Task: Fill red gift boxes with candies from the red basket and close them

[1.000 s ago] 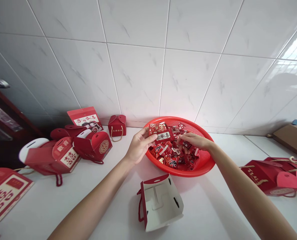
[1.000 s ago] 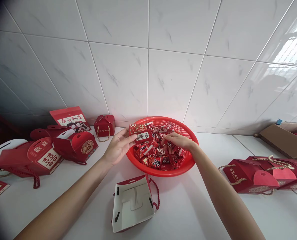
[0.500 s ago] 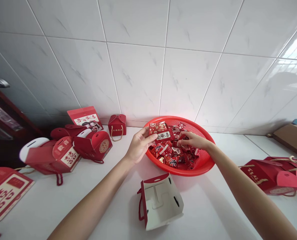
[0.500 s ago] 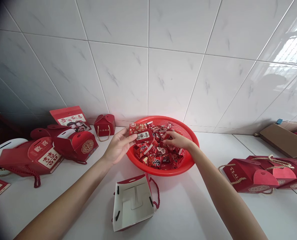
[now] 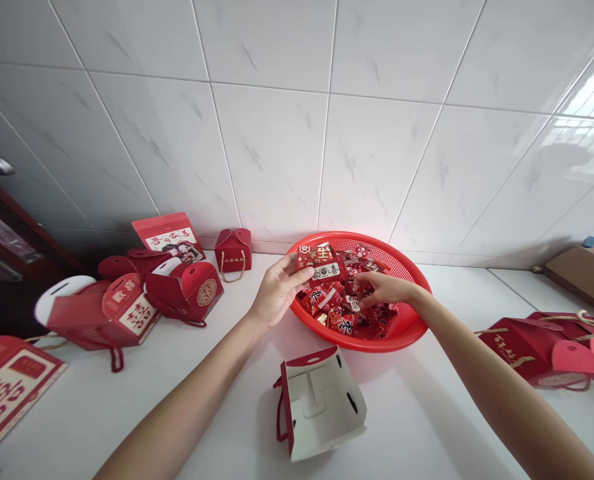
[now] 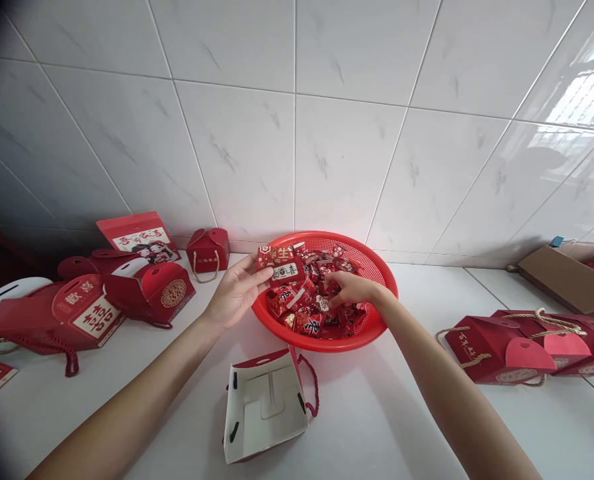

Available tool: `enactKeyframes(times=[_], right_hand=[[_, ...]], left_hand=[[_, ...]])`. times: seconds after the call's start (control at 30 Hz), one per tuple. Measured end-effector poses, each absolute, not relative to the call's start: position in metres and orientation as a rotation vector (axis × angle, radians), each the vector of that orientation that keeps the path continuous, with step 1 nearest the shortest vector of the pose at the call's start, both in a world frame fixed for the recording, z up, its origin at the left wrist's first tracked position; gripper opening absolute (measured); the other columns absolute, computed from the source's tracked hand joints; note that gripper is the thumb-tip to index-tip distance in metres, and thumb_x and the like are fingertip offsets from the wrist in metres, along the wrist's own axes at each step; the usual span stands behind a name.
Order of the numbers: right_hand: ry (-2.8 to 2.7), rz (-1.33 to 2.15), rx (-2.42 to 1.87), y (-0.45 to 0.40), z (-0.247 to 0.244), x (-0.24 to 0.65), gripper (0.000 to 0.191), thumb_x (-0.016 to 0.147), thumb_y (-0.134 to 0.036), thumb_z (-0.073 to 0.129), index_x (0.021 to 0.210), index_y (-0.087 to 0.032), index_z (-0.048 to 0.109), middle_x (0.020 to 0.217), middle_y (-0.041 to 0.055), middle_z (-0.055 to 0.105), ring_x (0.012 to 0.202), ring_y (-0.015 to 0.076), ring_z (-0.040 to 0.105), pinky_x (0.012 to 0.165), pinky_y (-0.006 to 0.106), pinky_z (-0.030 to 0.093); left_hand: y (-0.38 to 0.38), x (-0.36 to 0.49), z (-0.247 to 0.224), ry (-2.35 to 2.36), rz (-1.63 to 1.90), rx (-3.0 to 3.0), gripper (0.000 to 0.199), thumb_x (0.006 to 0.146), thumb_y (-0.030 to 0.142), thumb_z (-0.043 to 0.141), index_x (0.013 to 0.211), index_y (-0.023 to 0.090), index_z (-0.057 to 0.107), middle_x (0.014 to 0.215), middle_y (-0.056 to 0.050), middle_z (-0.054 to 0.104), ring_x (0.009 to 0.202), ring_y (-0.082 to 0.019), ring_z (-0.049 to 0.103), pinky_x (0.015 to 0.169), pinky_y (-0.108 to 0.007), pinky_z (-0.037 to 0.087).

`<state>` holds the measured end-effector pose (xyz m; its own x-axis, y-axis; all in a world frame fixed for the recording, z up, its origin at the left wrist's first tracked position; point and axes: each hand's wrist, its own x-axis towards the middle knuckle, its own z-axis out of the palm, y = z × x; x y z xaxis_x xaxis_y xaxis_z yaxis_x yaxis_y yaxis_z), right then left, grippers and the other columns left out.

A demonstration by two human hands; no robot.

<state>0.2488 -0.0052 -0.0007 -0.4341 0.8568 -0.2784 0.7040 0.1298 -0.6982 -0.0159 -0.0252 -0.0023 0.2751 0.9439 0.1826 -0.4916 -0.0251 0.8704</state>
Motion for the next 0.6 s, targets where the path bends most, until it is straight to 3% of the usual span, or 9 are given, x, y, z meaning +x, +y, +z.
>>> enactKeyframes(times=[0.13, 0.3, 0.37, 0.5, 0.6], right_hand=[[-2.347, 1.343, -1.439, -0.01, 0.007, 0.246, 0.038, 0.056, -0.031, 0.086, 0.078, -0.022, 0.056, 0.081, -0.0028, 0.059, 0.076, 0.0161, 0.053, 0.068, 0.028, 0.043], [-2.35, 1.252, -1.522, -0.006, 0.003, 0.251, 0.033, 0.071, -0.05, 0.075, 0.077, -0.021, 0.061, 0.075, -0.0005, 0.062, 0.07, 0.0162, 0.055, 0.061, 0.028, 0.043], [-2.322, 1.136, -1.621, -0.001, -0.003, 0.254, 0.027, 0.071, -0.046, 0.075, 0.077, -0.021, 0.065, 0.076, 0.0012, 0.064, 0.07, 0.0176, 0.056, 0.06, 0.029, 0.042], [-2.37, 1.103, -1.77, 0.004, -0.013, 0.257, 0.017, 0.053, -0.023, 0.082, 0.066, -0.022, 0.072, 0.066, 0.0021, 0.067, 0.063, 0.0205, 0.059, 0.054, 0.03, 0.042], [-2.383, 1.095, -1.746, 0.002, -0.013, 0.255, 0.012, 0.053, -0.017, 0.078, 0.062, -0.022, 0.072, 0.063, 0.0017, 0.067, 0.062, 0.0202, 0.059, 0.053, 0.031, 0.042]], left_hand=[[-0.025, -0.017, -0.003, 0.576, 1.241, 1.043, 0.04, 0.067, 0.028, 0.092, 0.103, 0.02, 0.075, 0.103, -0.005, 0.076, 0.099, -0.024, 0.07, 0.09, -0.038, 0.055], [-0.024, -0.017, -0.004, 0.575, 1.24, 1.039, 0.039, 0.068, 0.027, 0.091, 0.103, 0.02, 0.075, 0.105, -0.005, 0.076, 0.101, -0.025, 0.071, 0.093, -0.04, 0.055], [-0.024, -0.017, -0.005, 0.571, 1.241, 1.041, 0.039, 0.068, 0.027, 0.091, 0.103, 0.02, 0.075, 0.106, -0.005, 0.076, 0.102, -0.025, 0.071, 0.092, -0.04, 0.055], [-0.024, -0.017, -0.004, 0.567, 1.237, 1.04, 0.04, 0.067, 0.027, 0.092, 0.103, 0.019, 0.075, 0.105, -0.006, 0.077, 0.102, -0.025, 0.071, 0.092, -0.04, 0.056], [-0.024, -0.017, -0.004, 0.561, 1.238, 1.046, 0.04, 0.067, 0.028, 0.092, 0.103, 0.02, 0.076, 0.106, -0.005, 0.077, 0.102, -0.025, 0.071, 0.091, -0.04, 0.056]])
